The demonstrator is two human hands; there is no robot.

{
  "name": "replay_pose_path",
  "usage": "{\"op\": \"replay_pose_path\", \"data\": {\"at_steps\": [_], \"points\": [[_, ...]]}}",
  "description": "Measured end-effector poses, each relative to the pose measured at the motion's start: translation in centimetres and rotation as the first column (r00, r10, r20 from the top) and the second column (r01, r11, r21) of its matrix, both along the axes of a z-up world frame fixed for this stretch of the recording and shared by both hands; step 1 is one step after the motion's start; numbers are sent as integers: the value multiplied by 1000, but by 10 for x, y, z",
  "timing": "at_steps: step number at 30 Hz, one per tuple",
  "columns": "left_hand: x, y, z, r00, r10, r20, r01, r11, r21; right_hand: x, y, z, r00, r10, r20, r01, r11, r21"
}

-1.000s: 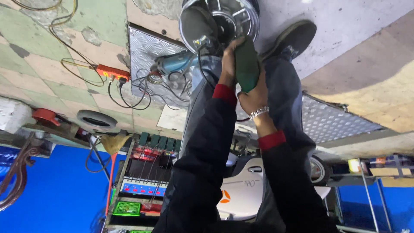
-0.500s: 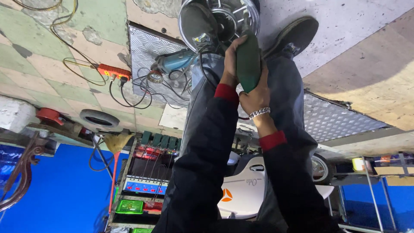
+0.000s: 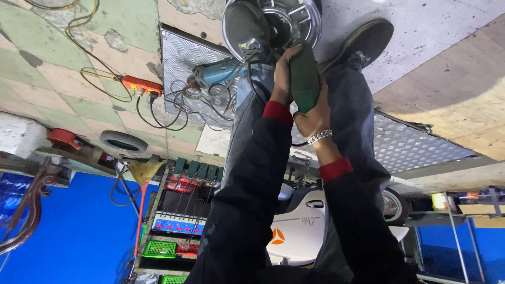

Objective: Using a power tool to clean or grind the inner surface of a motorcycle wheel rim

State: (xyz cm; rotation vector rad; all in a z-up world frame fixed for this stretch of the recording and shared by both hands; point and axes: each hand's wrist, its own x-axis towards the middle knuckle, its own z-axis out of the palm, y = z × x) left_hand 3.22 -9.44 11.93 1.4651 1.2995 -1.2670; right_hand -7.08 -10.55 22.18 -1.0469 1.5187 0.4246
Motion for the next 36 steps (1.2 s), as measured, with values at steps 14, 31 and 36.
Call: {"op": "replay_pose_path", "data": {"at_steps": [14, 31, 36], "points": [[15, -15, 13, 977, -212, 22, 210, 976, 59, 16, -11, 2, 996, 3, -88, 7, 994, 106], [-9, 64, -68, 755, -594, 279, 636, 766, -89, 11, 9, -21, 994, -39, -103, 48, 996, 80], [-8, 55, -63, 531, -749, 397, 839, 532, -117, 9, 8, -21, 985, -166, -37, 168, 984, 53]]}}
